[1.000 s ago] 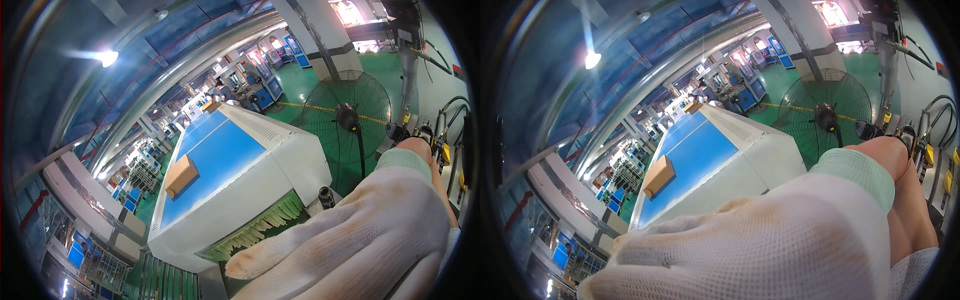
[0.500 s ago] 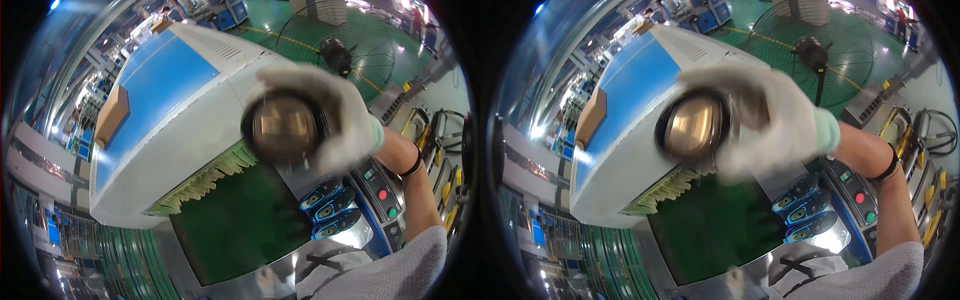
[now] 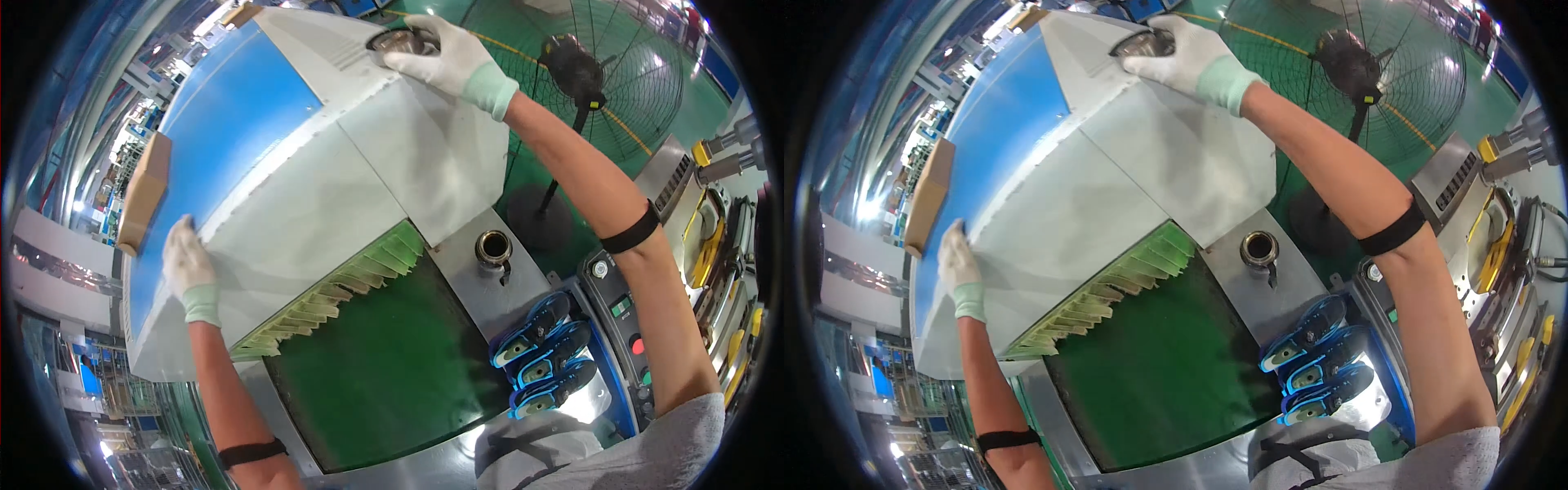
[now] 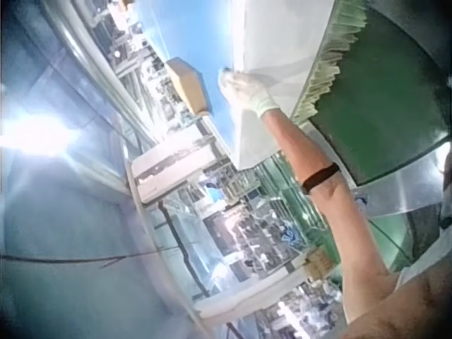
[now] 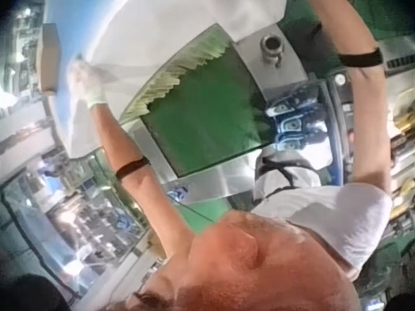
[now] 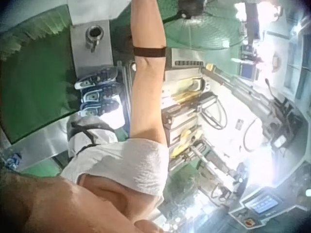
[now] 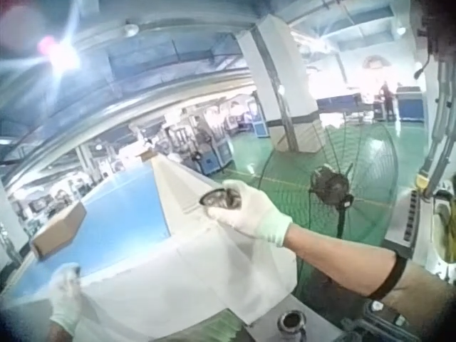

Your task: Operating machinery to press and process shoes on a production line.

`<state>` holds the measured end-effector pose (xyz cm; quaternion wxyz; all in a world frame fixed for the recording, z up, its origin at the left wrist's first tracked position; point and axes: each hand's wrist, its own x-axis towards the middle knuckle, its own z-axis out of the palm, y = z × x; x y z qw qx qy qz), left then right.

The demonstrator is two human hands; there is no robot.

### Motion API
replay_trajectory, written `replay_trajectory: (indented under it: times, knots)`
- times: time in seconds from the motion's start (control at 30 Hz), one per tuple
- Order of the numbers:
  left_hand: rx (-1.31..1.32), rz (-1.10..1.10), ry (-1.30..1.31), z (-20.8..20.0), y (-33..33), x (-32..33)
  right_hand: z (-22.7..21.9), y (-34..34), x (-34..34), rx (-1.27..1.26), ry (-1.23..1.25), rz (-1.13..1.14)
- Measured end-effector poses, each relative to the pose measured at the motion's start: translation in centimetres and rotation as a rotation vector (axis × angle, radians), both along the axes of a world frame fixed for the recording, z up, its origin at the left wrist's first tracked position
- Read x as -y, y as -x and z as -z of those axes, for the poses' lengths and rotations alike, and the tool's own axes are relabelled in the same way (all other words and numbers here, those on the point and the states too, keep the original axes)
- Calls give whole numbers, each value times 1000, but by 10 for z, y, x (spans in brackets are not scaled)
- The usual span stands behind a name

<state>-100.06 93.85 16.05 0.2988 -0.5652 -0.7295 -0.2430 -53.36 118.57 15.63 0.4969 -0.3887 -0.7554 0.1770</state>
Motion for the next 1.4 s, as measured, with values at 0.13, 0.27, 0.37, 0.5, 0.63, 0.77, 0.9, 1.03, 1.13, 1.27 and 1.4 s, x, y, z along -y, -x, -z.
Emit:
replay_trajectory:
  times: [0.13, 0.27, 0.37, 0.5, 0.63, 0.77, 0.9, 1.03, 1.13, 1.27, 1.4]
  knots:
    - [171, 39, 99, -10, -35, -10, -9, -2, 3, -48, -7, -102]
    - [253, 74, 139, -13, -32, -13, -8, -5, 8, -94, -16, -108]
    - [271, 103, 175, -8, -32, -19, 7, -15, -11, -94, -3, -180]
    - [256, 107, 226, -11, -11, -8, 33, -37, 26, -123, -149, -76]
    - [272, 99, 234, -17, -1, 4, 159, -67, 116, -466, 43, -60]
    - [268, 113, 228, -10, -10, -15, 269, -115, 187, -239, 450, -67]
    - [241, 119, 230, -14, -10, -14, 330, -99, 191, -31, 505, -27]
    - [254, 91, 228, -13, -13, -10, 348, -73, 176, -109, 522, 44]
    - [279, 89, 204, -12, -27, -9, 352, -71, 169, -107, 463, 74]
    - [252, 78, 165, -13, -28, -6, 357, -66, 166, -101, 429, 45]
    - [268, 74, 130, -9, -25, -7, 363, -64, 158, -149, 449, -14]
